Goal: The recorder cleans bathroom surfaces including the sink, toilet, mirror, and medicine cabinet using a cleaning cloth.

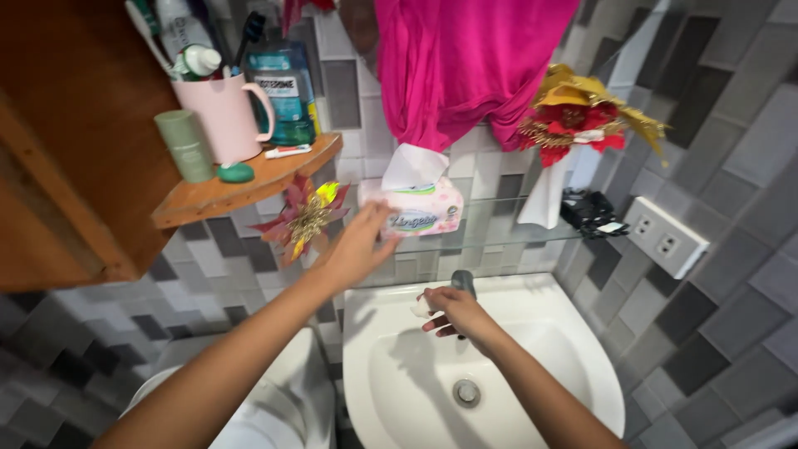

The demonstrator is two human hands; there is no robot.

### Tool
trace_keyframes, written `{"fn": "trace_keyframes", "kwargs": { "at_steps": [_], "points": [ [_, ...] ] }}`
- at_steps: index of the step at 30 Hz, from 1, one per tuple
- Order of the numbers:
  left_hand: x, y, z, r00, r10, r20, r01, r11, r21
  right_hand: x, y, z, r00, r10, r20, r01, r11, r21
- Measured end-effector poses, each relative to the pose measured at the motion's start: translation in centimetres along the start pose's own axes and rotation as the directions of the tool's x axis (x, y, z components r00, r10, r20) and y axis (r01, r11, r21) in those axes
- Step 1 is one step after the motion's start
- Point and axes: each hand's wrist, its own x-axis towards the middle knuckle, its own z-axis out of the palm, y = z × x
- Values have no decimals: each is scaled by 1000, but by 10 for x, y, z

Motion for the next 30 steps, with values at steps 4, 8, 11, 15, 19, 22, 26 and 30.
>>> {"fn": "trace_keyframes", "kwargs": {
  "at_steps": [4, 8, 11, 15, 19, 22, 26, 30],
  "points": [
    [67, -48, 24, 988, -120, -93, 105, 983, -149, -21, -6, -4, 998, -11, -68, 11, 1000, 10],
    [122, -121, 43, 892, -255, -372, 267, 963, -19, -51, -6, -19, 988, 26, -150, -26, 1000, 4],
    [144, -89, 20, 855, -232, -464, 240, 970, -43, -71, -7, -28, 975, 43, -216, -48, 999, -17],
    [143, -22, 1, 738, -18, -675, -136, 975, -174, -81, 5, -27, 966, 40, -257, -41, 999, 0],
    [124, 13, 28, 800, 148, -581, -301, 937, -176, -63, 29, -25, 964, -28, -265, 56, 994, 98],
    [87, 50, 52, 847, 383, -367, -486, 839, -245, -51, 35, -25, 958, -87, -273, 193, 901, 388],
    [43, 78, 87, 875, 471, 118, -426, 861, -280, -60, 36, -31, 944, -41, -327, 319, 356, 878],
    [22, 74, 122, 763, 431, 482, -182, 858, -480, -65, 65, -54, 903, -177, -391, 415, 127, 901]
  ]
}}
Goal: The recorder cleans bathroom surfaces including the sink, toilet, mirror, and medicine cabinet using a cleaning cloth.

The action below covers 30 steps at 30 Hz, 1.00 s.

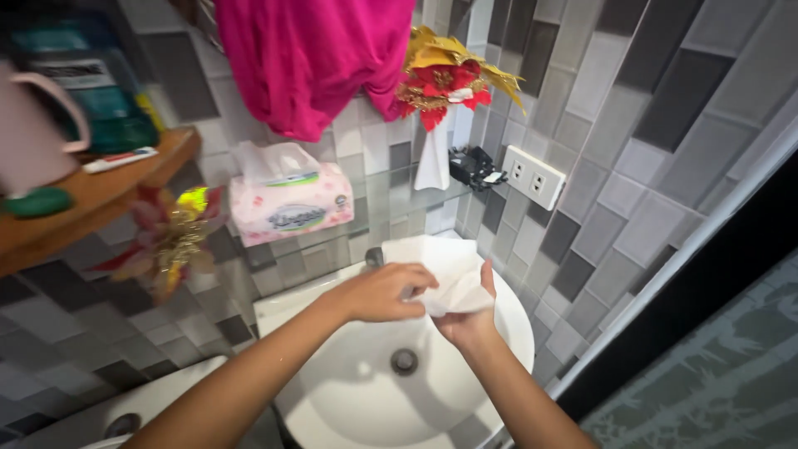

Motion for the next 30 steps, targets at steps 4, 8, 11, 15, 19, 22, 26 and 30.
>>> {"fn": "trace_keyframes", "kwargs": {
  "at_steps": [4, 8, 11, 15, 19, 22, 26, 30],
  "points": [
    [28, -52, 44, 998, 20, -59, -30, 986, -167, -7, -15, 3, 990, 83, -117, -95, 990, -104],
    [55, -68, 77, 964, -261, 48, 262, 916, -305, 49, -29, -126, 937, 290, -194, -280, 957, 78],
    [68, -95, 92, 939, -340, 47, 325, 839, -436, 80, -62, -155, 888, 185, -421, -215, 976, -23],
    [61, -114, 85, 873, -481, -82, 390, 789, -474, 139, -107, -189, 716, -537, -446, -141, 515, -845],
    [36, -124, 74, 820, -561, -110, 484, 783, -390, 210, -95, -184, 814, -566, 134, 30, -189, -981],
    [13, -120, 73, 763, -625, -162, 546, 759, -355, 270, -53, -246, 810, -232, 538, 231, -717, -658],
    [-18, -135, 77, 695, -702, -158, 649, 706, -284, 278, 8, -247, 774, -192, 603, 73, -919, -387],
    [-20, -152, 81, 671, -727, -147, 672, 680, -292, 207, 21, -158, 970, 208, 125, 216, -505, -836]
  ]
}}
